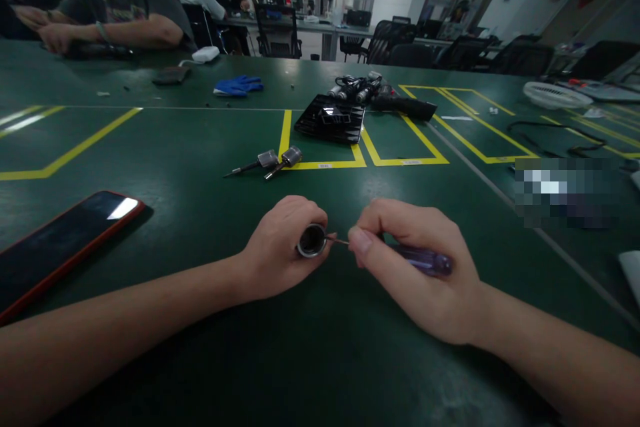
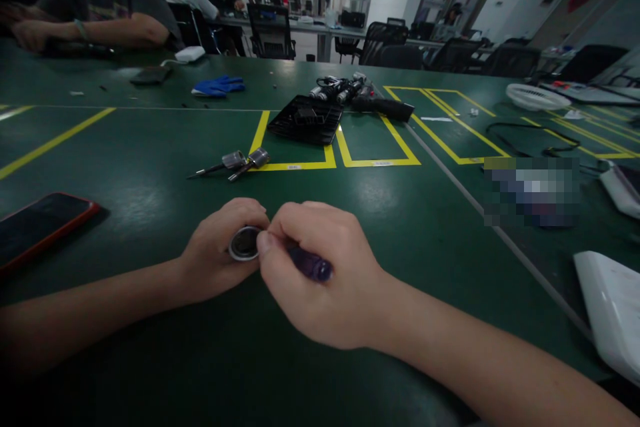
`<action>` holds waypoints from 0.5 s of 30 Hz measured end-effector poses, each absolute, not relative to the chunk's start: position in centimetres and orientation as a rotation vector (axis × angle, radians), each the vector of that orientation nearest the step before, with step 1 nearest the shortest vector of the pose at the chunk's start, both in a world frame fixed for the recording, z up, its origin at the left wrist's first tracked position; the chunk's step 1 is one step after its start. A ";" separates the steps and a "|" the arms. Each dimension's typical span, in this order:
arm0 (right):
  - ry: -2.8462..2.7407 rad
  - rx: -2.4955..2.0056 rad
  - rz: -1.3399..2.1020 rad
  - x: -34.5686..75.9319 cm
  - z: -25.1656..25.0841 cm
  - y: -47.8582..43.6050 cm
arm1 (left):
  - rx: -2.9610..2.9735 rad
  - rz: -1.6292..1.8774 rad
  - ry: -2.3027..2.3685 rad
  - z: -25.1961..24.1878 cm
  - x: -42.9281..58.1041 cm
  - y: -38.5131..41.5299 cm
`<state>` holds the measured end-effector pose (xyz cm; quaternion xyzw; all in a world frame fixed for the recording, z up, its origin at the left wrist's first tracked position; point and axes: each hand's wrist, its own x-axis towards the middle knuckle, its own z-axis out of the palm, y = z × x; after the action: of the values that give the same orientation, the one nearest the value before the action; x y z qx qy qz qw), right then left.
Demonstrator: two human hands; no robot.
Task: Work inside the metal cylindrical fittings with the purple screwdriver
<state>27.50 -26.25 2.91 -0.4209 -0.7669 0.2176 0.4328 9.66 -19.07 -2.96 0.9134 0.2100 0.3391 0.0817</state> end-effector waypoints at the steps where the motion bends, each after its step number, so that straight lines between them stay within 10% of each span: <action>1: -1.941 -1.053 0.511 27.3 3.3 -26.1 | 2.721 1.007 0.629 -3.0 9.7 -19.1; 15: -1.995 -1.063 0.551 27.0 4.3 -26.1 | 2.580 0.856 0.846 -2.2 9.6 -19.6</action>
<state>27.00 -26.13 4.27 -0.4194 -0.7872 0.2176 0.3964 9.58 -19.64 -2.18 0.8964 0.2940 0.2975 0.1467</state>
